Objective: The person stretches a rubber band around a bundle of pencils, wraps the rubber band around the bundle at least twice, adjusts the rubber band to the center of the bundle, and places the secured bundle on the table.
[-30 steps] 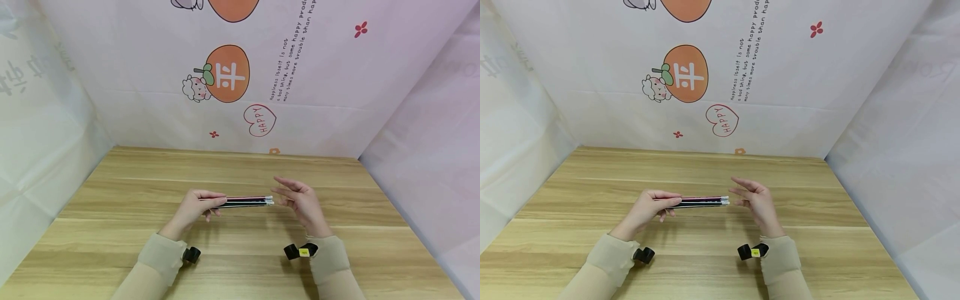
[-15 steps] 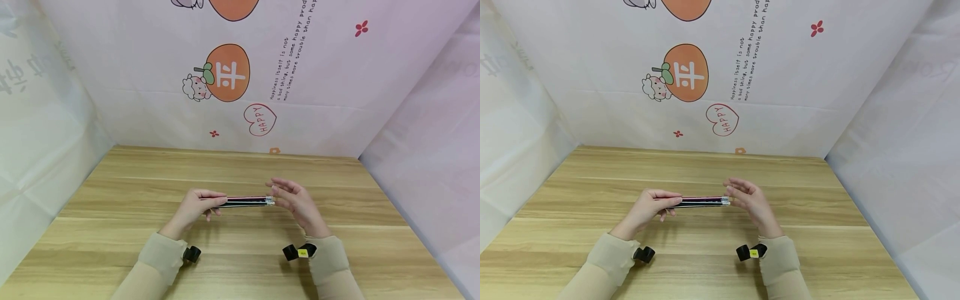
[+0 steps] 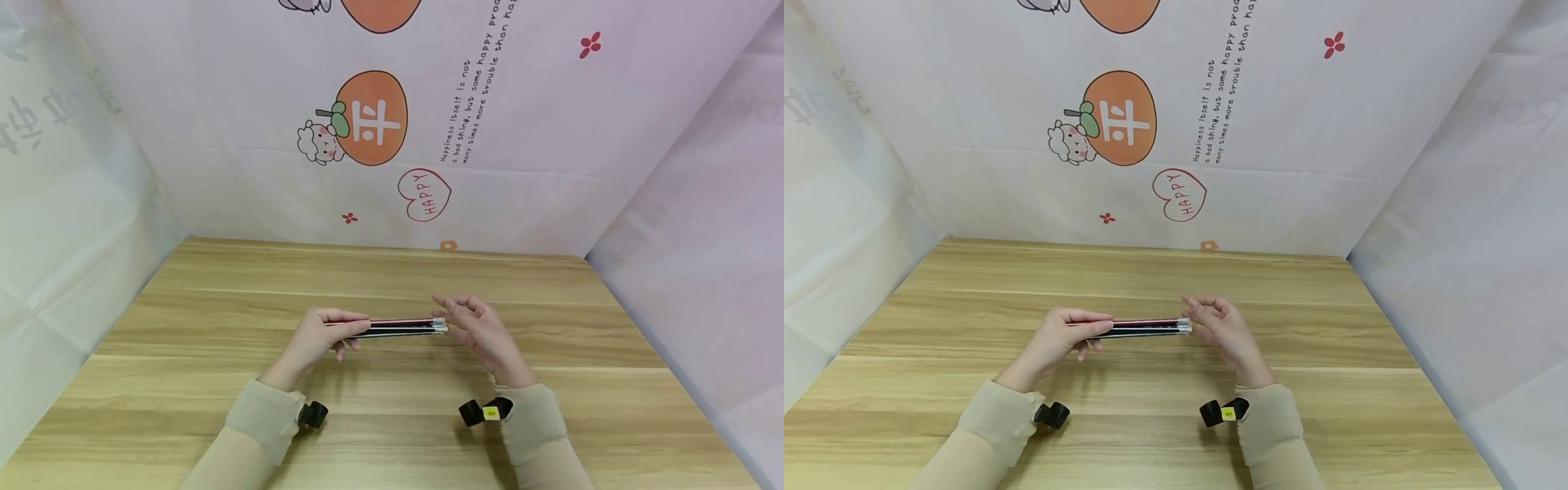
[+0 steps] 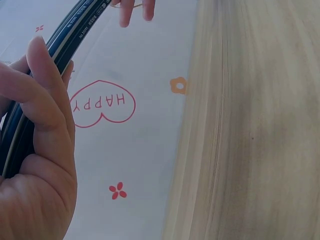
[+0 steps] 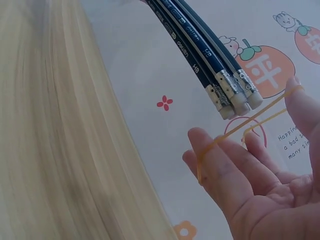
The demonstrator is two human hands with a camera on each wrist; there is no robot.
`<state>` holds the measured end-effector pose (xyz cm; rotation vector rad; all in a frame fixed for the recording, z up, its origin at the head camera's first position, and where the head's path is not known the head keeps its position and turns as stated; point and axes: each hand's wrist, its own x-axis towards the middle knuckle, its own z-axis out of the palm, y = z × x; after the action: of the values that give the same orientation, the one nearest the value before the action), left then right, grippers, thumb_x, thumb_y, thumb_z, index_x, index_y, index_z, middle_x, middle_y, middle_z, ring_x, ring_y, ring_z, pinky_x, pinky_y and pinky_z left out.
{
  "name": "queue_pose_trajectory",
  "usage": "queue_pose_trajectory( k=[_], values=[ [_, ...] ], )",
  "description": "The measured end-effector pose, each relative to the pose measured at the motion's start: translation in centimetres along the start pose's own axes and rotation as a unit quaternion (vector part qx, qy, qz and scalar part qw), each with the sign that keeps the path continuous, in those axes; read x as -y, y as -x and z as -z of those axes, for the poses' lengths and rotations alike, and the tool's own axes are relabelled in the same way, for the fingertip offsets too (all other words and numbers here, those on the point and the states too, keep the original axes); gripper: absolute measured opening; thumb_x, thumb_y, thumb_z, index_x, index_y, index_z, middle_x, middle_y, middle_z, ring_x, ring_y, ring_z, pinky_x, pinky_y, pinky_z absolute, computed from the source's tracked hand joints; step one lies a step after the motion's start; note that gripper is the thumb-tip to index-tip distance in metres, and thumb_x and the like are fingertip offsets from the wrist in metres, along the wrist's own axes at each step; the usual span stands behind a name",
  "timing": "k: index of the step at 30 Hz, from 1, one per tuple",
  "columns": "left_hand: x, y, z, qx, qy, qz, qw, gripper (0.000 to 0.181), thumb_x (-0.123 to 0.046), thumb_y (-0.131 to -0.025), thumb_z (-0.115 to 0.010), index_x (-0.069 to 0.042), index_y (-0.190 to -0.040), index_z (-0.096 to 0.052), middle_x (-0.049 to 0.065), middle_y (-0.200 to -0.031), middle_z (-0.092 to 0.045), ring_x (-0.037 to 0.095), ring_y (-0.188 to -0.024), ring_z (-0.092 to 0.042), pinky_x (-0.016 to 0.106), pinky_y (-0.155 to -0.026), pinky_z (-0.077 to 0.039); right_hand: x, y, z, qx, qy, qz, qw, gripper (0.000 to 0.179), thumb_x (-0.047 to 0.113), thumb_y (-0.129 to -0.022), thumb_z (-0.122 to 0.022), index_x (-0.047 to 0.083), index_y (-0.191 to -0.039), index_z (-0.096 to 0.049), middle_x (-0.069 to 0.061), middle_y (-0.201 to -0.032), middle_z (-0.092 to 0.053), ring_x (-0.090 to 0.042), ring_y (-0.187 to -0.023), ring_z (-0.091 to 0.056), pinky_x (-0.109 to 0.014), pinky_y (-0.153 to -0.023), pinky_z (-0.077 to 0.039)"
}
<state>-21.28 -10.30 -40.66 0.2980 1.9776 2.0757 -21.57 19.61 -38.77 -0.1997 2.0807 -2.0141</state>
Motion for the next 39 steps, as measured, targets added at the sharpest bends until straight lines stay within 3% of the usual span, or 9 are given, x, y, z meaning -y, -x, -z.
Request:
queue_pose_trajectory(
  k=[6,9,13,16,22,26,29,33,39],
  values=[
    [0.0,0.0,0.0,-0.002,-0.003,0.002,1.0000,0.042,-0.013,-0.087,-0.076,0.014,-0.117,-0.065,0.006,-0.083,-0.076,0.010,-0.060,-0.068,0.018,-0.043,-0.045,-0.1,-0.1,-0.4,-0.004,-0.009,-0.009,0.9999,0.027,0.037,-0.104,-0.051,0.011,-0.110,-0.055,-0.015,-0.153,-0.042,-0.027,-0.134,-0.052,-0.051,-0.112,-0.041],
    [0.0,0.0,0.0,-0.003,-0.004,0.004,1.0000,0.041,-0.013,-0.087,-0.076,0.013,-0.117,-0.066,0.010,-0.086,-0.076,0.010,-0.060,-0.068,0.018,-0.043,-0.045,-0.1,-0.2,-0.7,0.005,-0.017,-0.011,0.9998,0.039,0.037,-0.103,-0.052,0.004,-0.124,-0.054,-0.015,-0.154,-0.042,-0.038,-0.141,-0.041,-0.049,-0.108,-0.046],
    [-0.1,0.0,0.0,-0.006,-0.005,0.005,1.0000,0.041,-0.013,-0.087,-0.076,0.012,-0.117,-0.066,0.013,-0.089,-0.077,0.010,-0.060,-0.068,0.018,-0.043,-0.045,-0.2,-0.2,-0.8,0.021,-0.032,-0.008,0.9992,0.054,0.033,-0.105,-0.050,-0.004,-0.143,-0.041,-0.018,-0.156,-0.038,-0.042,-0.145,-0.031,-0.036,-0.092,-0.057],
    [-0.2,0.1,0.0,-0.008,-0.007,0.006,0.9999,0.040,-0.013,-0.087,-0.076,0.012,-0.117,-0.066,0.010,-0.088,-0.077,0.010,-0.060,-0.068,0.018,-0.043,-0.045,-0.3,-0.2,-0.7,0.019,-0.038,-0.009,0.9990,0.052,0.032,-0.105,-0.049,-0.002,-0.143,-0.042,-0.013,-0.152,-0.045,-0.037,-0.142,-0.038,-0.031,-0.086,-0.059],
    [-0.3,0.1,0.2,-0.010,-0.009,0.006,0.9999,0.035,-0.012,-0.087,-0.075,0.009,-0.114,-0.069,0.007,-0.086,-0.077,0.010,-0.059,-0.068,0.018,-0.043,-0.045,-0.5,-0.4,-0.1,0.035,-0.055,-0.013,0.9978,0.052,0.033,-0.105,-0.050,0.000,-0.143,-0.042,0.003,-0.140,-0.060,-0.040,-0.140,-0.039,-0.036,-0.090,-0.058],
    [-0.3,0.1,0.4,-0.019,-0.006,0.004,0.9998,0.038,-0.012,-0.087,-0.075,0.011,-0.116,-0.067,0.006,-0.085,-0.077,0.009,-0.058,-0.067,0.017,-0.043,-0.044,-0.6,-0.4,0.4,0.048,-0.071,-0.007,0.9963,0.054,0.032,-0.105,-0.048,-0.004,-0.145,-0.039,-0.002,-0.141,-0.059,-0.029,-0.119,-0.062,-0.040,-0.091,-0.058],
    [-0.2,0.0,0.5,-0.027,-0.002,0.000,0.9996,0.039,-0.012,-0.087,-0.076,0.012,-0.116,-0.067,0.007,-0.087,-0.077,0.009,-0.058,-0.066,0.017,-0.042,-0.043,-0.6,-0.3,0.4,0.063,-0.084,0.002,0.9945,0.044,0.028,-0.106,-0.048,0.001,-0.140,-0.048,-0.009,-0.142,-0.057,-0.017,-0.103,-0.068,-0.047,-0.094,-0.056],
    [-0.1,0.0,0.3,-0.026,-0.002,-0.001,0.9997,0.040,-0.013,-0.086,-0.077,0.012,-0.115,-0.068,0.013,-0.091,-0.076,0.010,-0.059,-0.067,0.018,-0.042,-0.044,-0.5,-0.3,-0.4,0.085,-0.082,0.003,0.9930,0.030,0.027,-0.105,-0.051,0.012,-0.130,-0.058,-0.010,-0.141,-0.058,-0.015,-0.113,-0.065,-0.059,-0.100,-0.049],
    [0.1,0.0,-0.1,-0.018,-0.009,-0.002,0.9998,0.039,-0.014,-0.085,-0.078,0.010,-0.115,-0.068,0.012,-0.093,-0.077,0.010,-0.060,-0.068,0.019,-0.043,-0.045,-0.4,-0.2,-2.0,0.063,-0.093,-0.006,0.9936,0.035,0.025,-0.102,-0.056,0.006,-0.131,-0.056,-0.005,-0.135,-0.063,-0.016,-0.123,-0.059,-0.062,-0.100,-0.047]
  ],
)
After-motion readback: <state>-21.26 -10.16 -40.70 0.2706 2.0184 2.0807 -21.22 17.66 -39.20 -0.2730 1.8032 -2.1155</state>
